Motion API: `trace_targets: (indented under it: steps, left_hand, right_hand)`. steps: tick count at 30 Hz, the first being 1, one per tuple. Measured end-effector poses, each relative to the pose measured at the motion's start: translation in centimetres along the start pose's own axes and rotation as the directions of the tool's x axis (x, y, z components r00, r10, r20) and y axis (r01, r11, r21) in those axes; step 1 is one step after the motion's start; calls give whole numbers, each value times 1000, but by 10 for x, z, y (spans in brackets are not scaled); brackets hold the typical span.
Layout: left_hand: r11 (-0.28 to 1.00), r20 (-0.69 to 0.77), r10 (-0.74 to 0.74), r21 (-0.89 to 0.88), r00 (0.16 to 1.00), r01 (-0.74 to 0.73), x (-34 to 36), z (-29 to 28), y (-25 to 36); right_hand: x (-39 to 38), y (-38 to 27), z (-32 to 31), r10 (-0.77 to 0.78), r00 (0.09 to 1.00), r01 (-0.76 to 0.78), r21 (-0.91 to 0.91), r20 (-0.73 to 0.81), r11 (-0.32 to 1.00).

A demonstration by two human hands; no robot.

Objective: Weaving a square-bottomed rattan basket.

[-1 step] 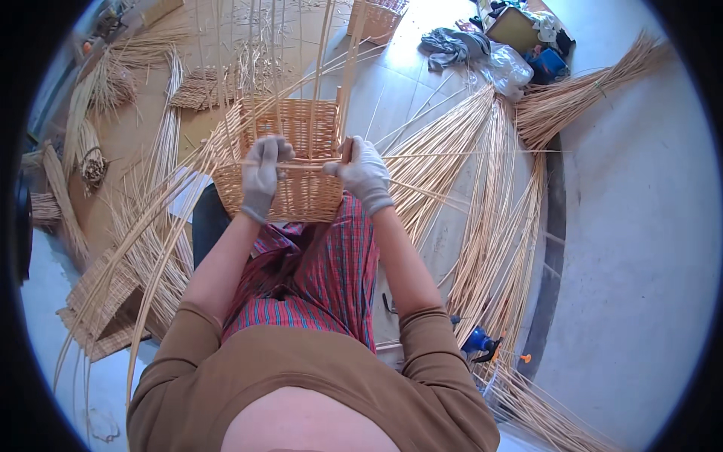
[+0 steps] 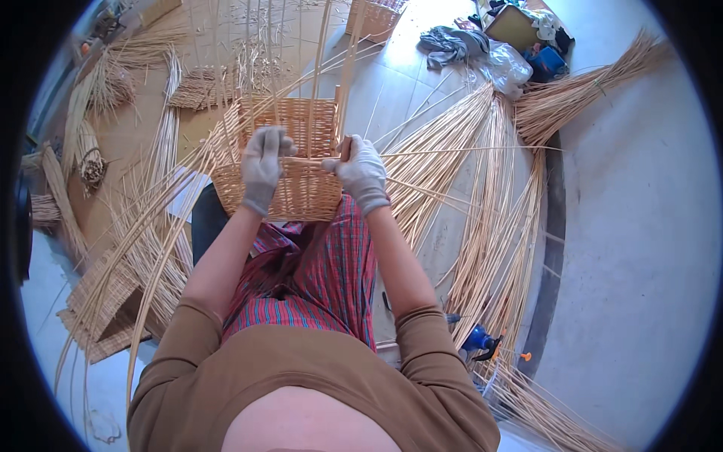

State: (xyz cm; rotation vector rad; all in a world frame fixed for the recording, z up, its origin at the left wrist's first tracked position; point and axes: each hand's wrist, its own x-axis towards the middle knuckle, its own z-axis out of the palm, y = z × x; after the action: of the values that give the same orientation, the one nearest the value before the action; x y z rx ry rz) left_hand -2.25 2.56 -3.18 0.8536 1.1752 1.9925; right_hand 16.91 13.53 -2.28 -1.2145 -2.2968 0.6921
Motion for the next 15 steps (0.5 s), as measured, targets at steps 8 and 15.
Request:
trace_targets:
  steps: [8, 15]
  left_hand:
    - [654, 406, 392, 508, 826, -560, -1, 107, 6]
    - [717, -492, 287, 679, 822, 156, -70, -114, 2]
  right_hand:
    - [2, -1, 50, 97, 874, -34, 138, -477, 990]
    - [-2, -16, 46, 89, 858, -132, -50, -506, 990]
